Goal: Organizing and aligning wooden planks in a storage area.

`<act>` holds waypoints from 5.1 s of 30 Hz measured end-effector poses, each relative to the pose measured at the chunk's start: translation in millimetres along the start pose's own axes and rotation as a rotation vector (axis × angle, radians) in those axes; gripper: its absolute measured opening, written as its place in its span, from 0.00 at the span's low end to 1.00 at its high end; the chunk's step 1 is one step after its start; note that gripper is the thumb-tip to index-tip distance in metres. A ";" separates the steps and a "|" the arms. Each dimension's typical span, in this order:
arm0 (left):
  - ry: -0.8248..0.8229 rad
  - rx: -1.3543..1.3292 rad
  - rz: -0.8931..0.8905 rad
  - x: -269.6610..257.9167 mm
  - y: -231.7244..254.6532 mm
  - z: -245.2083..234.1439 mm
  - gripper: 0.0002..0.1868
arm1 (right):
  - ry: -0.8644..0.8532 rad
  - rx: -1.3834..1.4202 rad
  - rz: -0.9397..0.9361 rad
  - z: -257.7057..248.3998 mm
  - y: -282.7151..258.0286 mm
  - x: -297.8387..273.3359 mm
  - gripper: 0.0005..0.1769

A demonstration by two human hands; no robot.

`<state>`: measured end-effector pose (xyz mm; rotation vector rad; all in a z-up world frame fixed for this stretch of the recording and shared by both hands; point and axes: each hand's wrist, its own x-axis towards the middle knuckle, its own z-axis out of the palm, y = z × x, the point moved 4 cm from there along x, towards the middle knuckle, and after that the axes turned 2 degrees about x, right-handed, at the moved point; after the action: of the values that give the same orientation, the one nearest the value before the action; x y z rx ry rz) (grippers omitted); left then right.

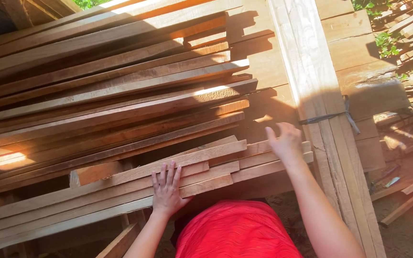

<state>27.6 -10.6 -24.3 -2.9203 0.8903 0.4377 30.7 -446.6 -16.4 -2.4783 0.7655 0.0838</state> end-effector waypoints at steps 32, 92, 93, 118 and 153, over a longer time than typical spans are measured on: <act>-0.056 0.074 -0.056 3.3 9.2 -14.5 0.74 | -0.318 0.434 0.166 26.3 -41.5 -54.6 0.33; -0.129 0.015 -0.187 12.0 24.3 -25.8 0.66 | -0.297 1.337 0.720 174.9 89.8 -127.7 0.23; -0.109 -0.024 -0.226 15.2 24.7 -25.0 0.66 | -0.295 1.443 0.744 177.5 91.0 -126.5 0.21; -0.196 0.011 -0.291 38.6 35.6 -12.4 0.76 | -0.290 1.581 0.668 171.8 98.8 -119.8 0.10; -0.511 -0.371 -0.327 124.2 9.9 -79.5 0.51 | -0.624 0.877 0.237 162.3 82.8 -25.5 0.17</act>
<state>140.6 -96.6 16.7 -2.9319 0.2788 1.3543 -19.6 -407.8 -189.0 -1.4066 0.6220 0.4712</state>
